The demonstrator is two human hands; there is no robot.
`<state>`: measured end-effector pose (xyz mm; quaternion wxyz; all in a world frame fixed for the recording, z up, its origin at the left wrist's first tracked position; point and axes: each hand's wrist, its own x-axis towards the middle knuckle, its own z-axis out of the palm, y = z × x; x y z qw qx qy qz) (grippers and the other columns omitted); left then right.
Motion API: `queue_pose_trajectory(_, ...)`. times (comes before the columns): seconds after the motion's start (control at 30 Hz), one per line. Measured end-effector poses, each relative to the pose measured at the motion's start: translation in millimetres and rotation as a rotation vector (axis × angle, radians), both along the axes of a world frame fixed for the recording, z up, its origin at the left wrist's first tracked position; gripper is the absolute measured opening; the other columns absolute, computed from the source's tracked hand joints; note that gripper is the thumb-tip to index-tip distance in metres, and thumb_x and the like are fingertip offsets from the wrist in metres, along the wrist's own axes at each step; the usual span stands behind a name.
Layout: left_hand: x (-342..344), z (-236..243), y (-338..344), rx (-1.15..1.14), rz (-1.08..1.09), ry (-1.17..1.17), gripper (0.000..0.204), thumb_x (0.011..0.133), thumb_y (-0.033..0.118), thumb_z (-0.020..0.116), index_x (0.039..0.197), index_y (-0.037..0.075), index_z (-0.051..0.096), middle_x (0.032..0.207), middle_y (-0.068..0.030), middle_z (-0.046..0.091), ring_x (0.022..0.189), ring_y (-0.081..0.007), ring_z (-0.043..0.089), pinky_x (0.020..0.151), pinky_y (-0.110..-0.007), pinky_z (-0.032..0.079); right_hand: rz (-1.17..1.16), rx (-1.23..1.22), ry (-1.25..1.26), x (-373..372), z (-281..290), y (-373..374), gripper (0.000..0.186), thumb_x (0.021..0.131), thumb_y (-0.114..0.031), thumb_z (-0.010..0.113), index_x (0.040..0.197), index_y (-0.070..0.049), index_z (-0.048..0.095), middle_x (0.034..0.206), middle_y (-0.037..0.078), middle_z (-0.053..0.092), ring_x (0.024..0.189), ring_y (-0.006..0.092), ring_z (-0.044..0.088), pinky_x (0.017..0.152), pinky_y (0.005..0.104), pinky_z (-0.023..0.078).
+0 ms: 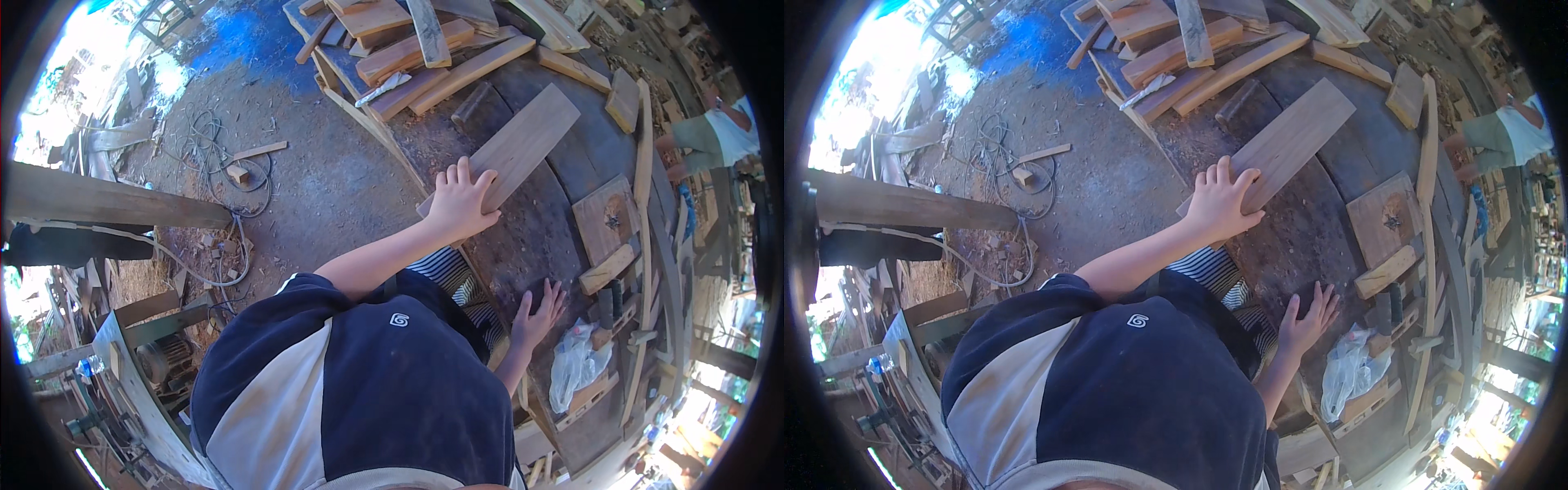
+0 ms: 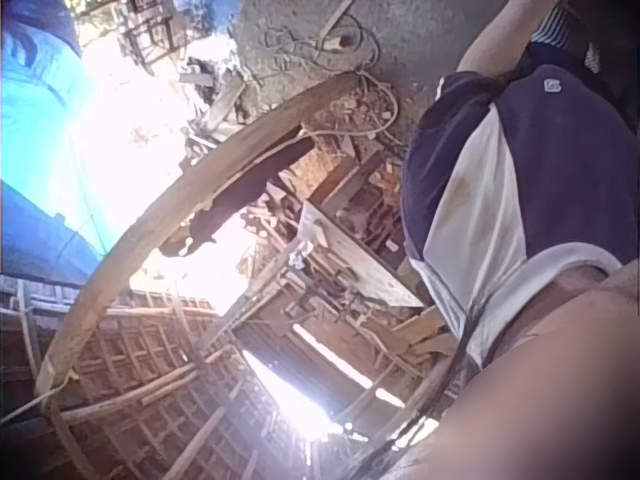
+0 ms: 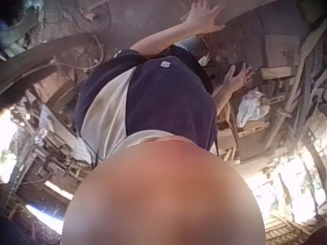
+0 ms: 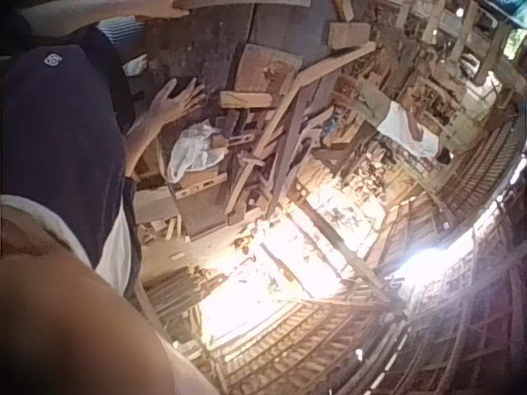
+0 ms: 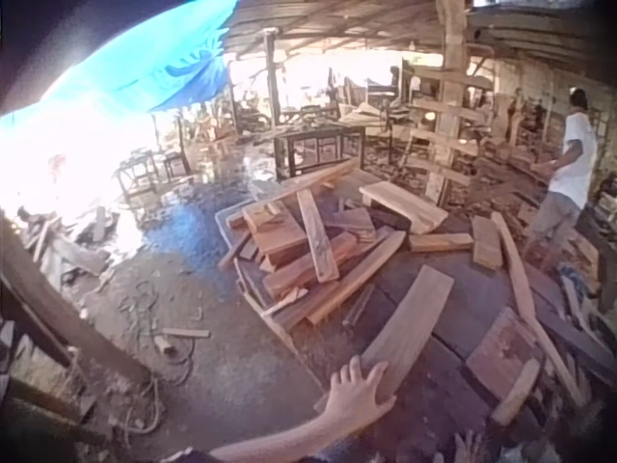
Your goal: The person cuts a small piece of wood from a wood plank on a workshop table using a hand saw.
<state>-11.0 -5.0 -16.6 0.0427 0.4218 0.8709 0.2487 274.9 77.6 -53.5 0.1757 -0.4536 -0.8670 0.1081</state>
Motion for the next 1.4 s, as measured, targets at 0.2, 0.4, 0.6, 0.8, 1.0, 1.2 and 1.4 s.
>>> queue_pose_trajectory(0.2,0.7,0.6,-1.0,0.035,-0.008,-0.021,0.073,0.078,0.051,0.073,0.14,0.022,0.047,0.143,-0.0324,0.035,0.13,-0.0498,0.039,0.105,-0.058,0.032,-0.032,0.08,-0.193,-11.0,6.6,-9.7,0.065,0.092,-0.044,0.061,0.149,-0.017,0.044,0.16,0.013,0.034,0.149,0.0374,0.025,0.122,0.0542,0.013)
queue_pose_trajectory(0.4,11.6,115.7,-30.4,0.588,-1.04,-0.572,0.038,0.089,0.036,0.068,0.119,0.013,0.066,0.131,-0.0136,0.06,0.127,-0.0357,0.05,0.103,-0.053,0.035,-0.005,0.081,-0.113,-4.7,-12.0,3.6,0.058,0.094,-0.041,0.058,0.146,-0.018,0.048,0.157,0.014,0.039,0.147,0.0383,0.03,0.12,0.0558,0.017)
queue_pose_trajectory(0.6,47.7,209.1,-81.9,0.77,-2.081,-0.93,0.028,0.099,0.038,0.06,0.112,0.014,0.063,0.105,-0.0075,0.06,0.097,-0.0266,0.06,0.082,-0.044,0.044,-0.04,0.08,-0.083,-13.6,0.6,-0.6,0.054,0.094,-0.038,0.059,0.144,-0.018,0.051,0.155,0.013,0.042,0.146,0.0382,0.032,0.12,0.0559,0.018)
queue_pose_trajectory(0.8,57.1,213.7,-74.8,0.75,-2.163,-0.895,0.022,0.099,0.036,0.059,0.1,0.015,0.062,0.094,-0.0054,0.058,0.088,-0.0259,0.059,0.075,-0.042,0.042,-0.058,0.073,-0.072,-12.4,2.6,-1.9,0.055,0.093,-0.038,0.061,0.143,-0.018,0.052,0.155,0.012,0.042,0.146,0.0378,0.032,0.12,0.0556,0.018)
queue_pose_trajectory(1.0,65.6,216.3,-72.6,0.764,-2.173,-0.918,0.023,0.099,0.039,0.059,0.099,0.017,0.062,0.092,-0.003,0.057,0.086,-0.0239,0.059,0.075,-0.041,0.042,-0.06,0.079,-0.05,-9.9,1.0,-2.4,0.054,0.093,-0.038,0.062,0.142,-0.017,0.053,0.155,0.013,0.043,0.146,0.0379,0.032,0.12,0.0555,0.018)
queue_pose_trajectory(1.2,70.3,218.0,-65.8,0.683,-2.237,-0.957,0.026,0.098,0.046,0.058,0.102,0.021,0.063,0.091,-0.0009,0.056,0.082,-0.0208,0.058,0.072,-0.038,0.041,-0.097,0.074,-0.021,-6.8,5.8,-3.1,0.054,0.092,-0.037,0.063,0.141,-0.019,0.054,0.152,0.013,0.045,0.145,0.0377,0.034,0.12,0.055,0.019)
queue_pose_trajectory(1.4,81.7,216.0,-55.0,0.575,-2.213,-1.11,0.033,0.093,0.052,0.061,0.107,0.023,0.066,0.092,-0.0022,0.058,0.077,-0.0199,0.057,0.073,-0.037,0.041,-0.11,0.091,0.002,-6.1,8.4,-1.6,0.053,0.09,-0.038,0.064,0.139,-0.02,0.055,0.152,0.012,0.046,0.144,0.0354,0.036,0.12,0.0526,0.021)
